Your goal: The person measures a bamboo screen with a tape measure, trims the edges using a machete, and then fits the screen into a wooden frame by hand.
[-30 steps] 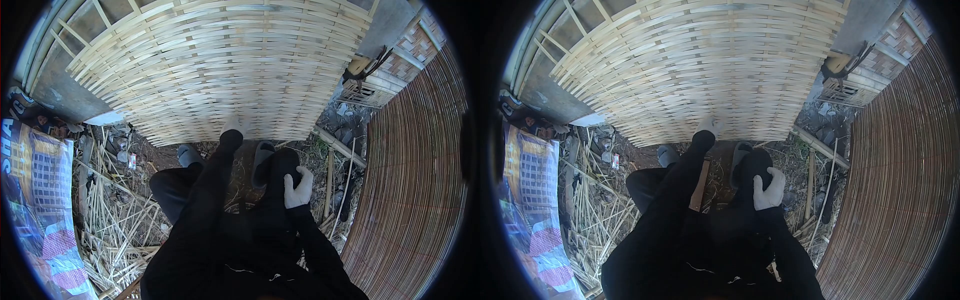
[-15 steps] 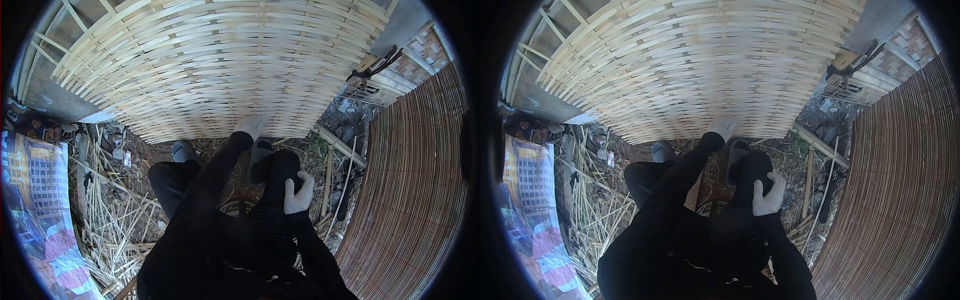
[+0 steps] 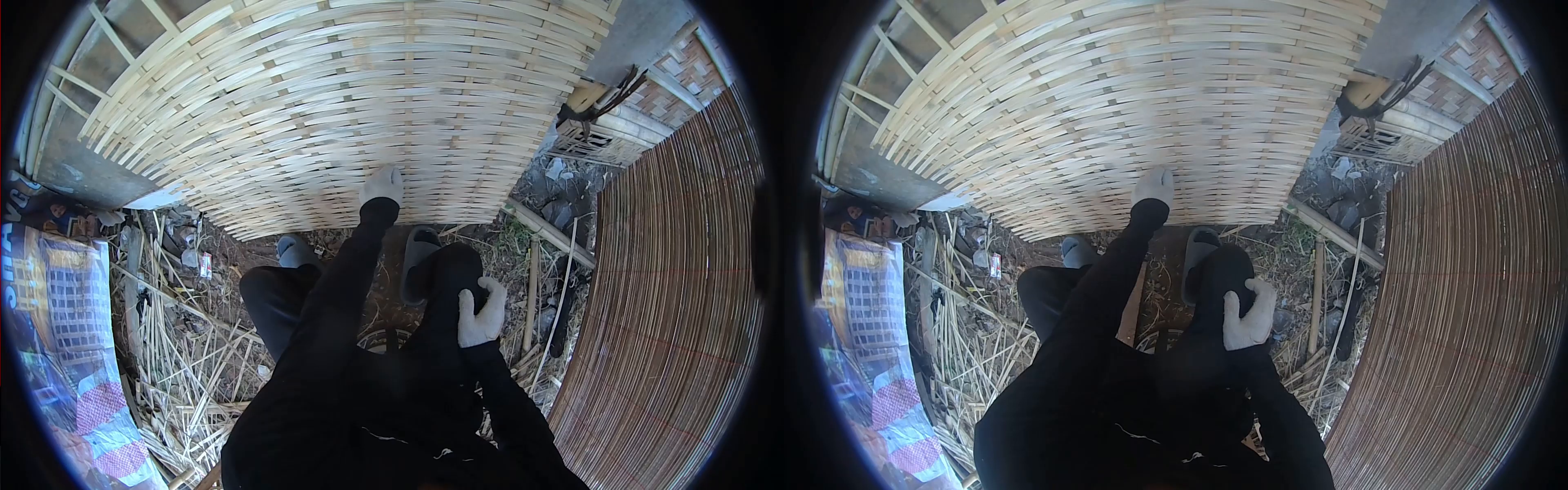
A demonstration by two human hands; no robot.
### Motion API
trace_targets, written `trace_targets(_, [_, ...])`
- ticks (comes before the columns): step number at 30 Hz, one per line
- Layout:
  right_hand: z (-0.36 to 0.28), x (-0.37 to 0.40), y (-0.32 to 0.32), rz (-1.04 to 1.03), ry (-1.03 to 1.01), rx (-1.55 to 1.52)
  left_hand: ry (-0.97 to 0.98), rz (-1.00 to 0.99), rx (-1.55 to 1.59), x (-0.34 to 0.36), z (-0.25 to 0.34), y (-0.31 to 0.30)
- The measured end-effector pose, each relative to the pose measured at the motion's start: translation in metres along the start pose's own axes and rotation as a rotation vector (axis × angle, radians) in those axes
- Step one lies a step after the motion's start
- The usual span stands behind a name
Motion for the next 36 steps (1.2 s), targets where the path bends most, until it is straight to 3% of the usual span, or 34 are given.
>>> trace_targets(2, [-0.002, -0.001, 0.000, -0.021, 0.028, -0.029, 0.264, -0.209, 0.003, 0.007, -0.004, 0.011])
trace_targets(3, [-0.001, -0.001, 0.000, -0.016, 0.038, -0.020, 0.267, -0.222, 0.007, 0.016, -0.003, 0.008])
trace_targets(5, [0.005, -0.005, 0.004, 0.015, 0.077, -0.076, 0.368, -0.589, -0.039, 0.045, 0.002, 0.002])
trace_targets(8, [0.049, -0.041, 0.025, -0.076, 0.448, -0.257, 0.426, -1.029, -0.197, 0.080, -0.026, -0.009])
trace_targets(9, [0.058, -0.059, 0.039, -0.074, 0.523, -0.392, 0.463, -1.127, -0.269, 0.093, -0.034, -0.022])
trace_targets(11, [0.116, -0.098, 0.089, -0.259, 0.625, -0.492, 0.329, -1.188, -0.274, 0.110, -0.041, -0.059])
trace_targets(12, [0.138, -0.119, 0.117, -0.338, 0.648, -0.533, 0.273, -1.156, -0.221, 0.112, -0.051, -0.075])
trace_targets(13, [0.176, -0.142, 0.155, -0.336, 0.520, -0.283, 0.215, -1.124, -0.167, 0.112, -0.061, -0.089])
trace_targets(14, [0.165, -0.160, 0.163, -0.395, 0.605, -0.338, 0.220, -1.136, -0.166, 0.111, -0.061, -0.104])
trace_targets(16, [0.153, -0.192, 0.186, -0.429, 0.774, -0.481, 0.146, -0.926, -0.286, 0.102, -0.061, -0.131])
trace_targets(19, [0.131, -0.224, 0.189, -0.337, 0.887, -0.258, 0.153, -0.813, -0.172, 0.091, -0.083, -0.135])
trace_targets(21, [0.130, -0.233, 0.198, -0.386, 0.846, -0.197, 0.134, -0.819, -0.147, 0.082, -0.087, -0.129])
trace_targets(23, [0.131, -0.232, 0.205, -0.329, 0.868, -0.441, 0.106, -0.833, -0.102, 0.076, -0.085, -0.117])
trace_targets(24, [0.130, -0.232, 0.205, -0.331, 0.867, -0.416, 0.145, -0.821, -0.066, 0.072, -0.082, -0.110])
trace_targets(26, [0.123, -0.229, 0.201, -0.235, 0.690, -0.433, 0.173, -0.818, -0.010, 0.065, -0.074, -0.098])
trace_targets(27, [0.122, -0.224, 0.198, -0.230, 0.696, -0.414, 0.239, -0.829, -0.021, 0.059, -0.067, -0.095])
trace_targets(29, [0.113, -0.216, 0.190, -0.400, 0.395, -0.459, 0.315, -0.849, -0.017, 0.045, -0.053, -0.092])
trace_targets(31, [0.099, -0.203, 0.181, -0.431, 0.400, -0.434, 0.438, -0.745, 0.044, 0.035, -0.034, -0.097])
trace_targets(33, [0.090, -0.197, 0.176, -0.581, 0.167, -0.166, 0.445, -0.761, 0.085, 0.035, -0.019, -0.107])
trace_targets(35, [0.083, -0.192, 0.178, -0.642, 0.166, -0.201, 0.467, -0.758, 0.105, 0.032, -0.012, -0.114])
trace_targets(36, [0.078, -0.190, 0.177, -0.688, 0.061, 0.010, 0.501, -0.764, 0.137, 0.036, -0.010, -0.116])
Point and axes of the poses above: each hand's wrist, its own x-axis away from the middle knuckle, its own y-axis out of the palm, z = x × y, the point moved 2 cm from there along -x, towards the middle knuckle, and after that the axes turned 6 degrees about x, right-handed, at the moved point
